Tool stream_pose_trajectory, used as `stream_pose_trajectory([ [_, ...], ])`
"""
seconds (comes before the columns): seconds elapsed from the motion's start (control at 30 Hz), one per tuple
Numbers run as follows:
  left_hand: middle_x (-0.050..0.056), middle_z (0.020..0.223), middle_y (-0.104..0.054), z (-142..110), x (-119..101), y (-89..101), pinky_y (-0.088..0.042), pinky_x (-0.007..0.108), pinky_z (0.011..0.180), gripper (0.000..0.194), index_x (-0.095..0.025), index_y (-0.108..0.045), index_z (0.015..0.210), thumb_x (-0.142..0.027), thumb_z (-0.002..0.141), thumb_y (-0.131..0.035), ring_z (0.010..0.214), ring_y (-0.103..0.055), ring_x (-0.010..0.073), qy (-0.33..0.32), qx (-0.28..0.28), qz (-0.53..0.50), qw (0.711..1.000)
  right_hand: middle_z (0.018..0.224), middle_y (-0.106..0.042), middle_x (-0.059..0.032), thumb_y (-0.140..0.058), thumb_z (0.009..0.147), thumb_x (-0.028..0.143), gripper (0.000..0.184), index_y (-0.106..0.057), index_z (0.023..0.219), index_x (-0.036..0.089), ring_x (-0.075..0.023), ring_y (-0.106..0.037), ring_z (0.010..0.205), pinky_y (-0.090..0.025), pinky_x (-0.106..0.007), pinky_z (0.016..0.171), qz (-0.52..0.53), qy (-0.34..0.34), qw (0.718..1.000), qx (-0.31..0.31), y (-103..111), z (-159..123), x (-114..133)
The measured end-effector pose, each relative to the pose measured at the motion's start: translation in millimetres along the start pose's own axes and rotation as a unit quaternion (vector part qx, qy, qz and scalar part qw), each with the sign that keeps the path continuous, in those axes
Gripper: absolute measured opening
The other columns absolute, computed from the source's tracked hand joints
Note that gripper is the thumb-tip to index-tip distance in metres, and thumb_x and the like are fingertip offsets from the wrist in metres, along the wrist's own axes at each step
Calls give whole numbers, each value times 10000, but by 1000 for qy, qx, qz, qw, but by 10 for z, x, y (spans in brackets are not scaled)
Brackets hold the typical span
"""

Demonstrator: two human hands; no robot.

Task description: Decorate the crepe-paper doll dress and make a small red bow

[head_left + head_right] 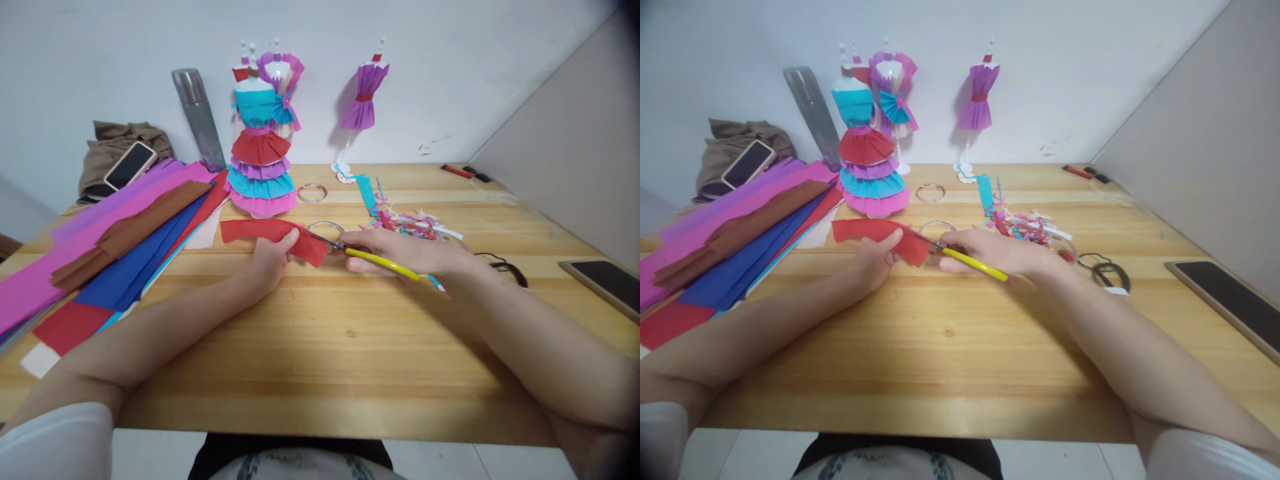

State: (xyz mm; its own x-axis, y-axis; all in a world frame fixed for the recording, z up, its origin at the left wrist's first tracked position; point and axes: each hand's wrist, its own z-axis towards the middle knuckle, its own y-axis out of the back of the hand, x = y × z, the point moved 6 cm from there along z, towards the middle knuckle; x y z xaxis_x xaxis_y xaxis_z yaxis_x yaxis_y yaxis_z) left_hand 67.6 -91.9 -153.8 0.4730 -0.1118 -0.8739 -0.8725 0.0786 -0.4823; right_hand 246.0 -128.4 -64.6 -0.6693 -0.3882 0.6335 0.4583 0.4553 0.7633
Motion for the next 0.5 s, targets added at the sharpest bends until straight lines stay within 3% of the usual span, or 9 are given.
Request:
stream_pose_trajectory([
  [0.1,80,916,-791,-29,15,-21,-636,402,757,294,-173,-706,861,-323,718,-914,876,-779,276,6,9,4,1000,764,-619,-43,-507,938,741,534,-644,926,225,-213,-532,712,-407,-339,638,-25,34,999,31,-74,11,11],
  [0.23,72,904,-803,-29,30,6,-638,407,761,300,-205,-712,852,-322,699,-942,949,-787,314,9,-8,13,1000,780,-590,-36,-481,960,746,545,-615,908,220,-195,-491,685,-380,-341,624,-23,24,999,26,-106,5,-89],
  [0.5,83,912,-804,-7,56,26,-632,385,820,339,-144,-720,919,-289,698,-932,868,-787,248,25,-7,-6,1000,936,-685,-87,-470,969,754,607,-693,1016,191,-235,-584,787,-452,-358,700,-25,52,998,29,-125,57,-132],
])
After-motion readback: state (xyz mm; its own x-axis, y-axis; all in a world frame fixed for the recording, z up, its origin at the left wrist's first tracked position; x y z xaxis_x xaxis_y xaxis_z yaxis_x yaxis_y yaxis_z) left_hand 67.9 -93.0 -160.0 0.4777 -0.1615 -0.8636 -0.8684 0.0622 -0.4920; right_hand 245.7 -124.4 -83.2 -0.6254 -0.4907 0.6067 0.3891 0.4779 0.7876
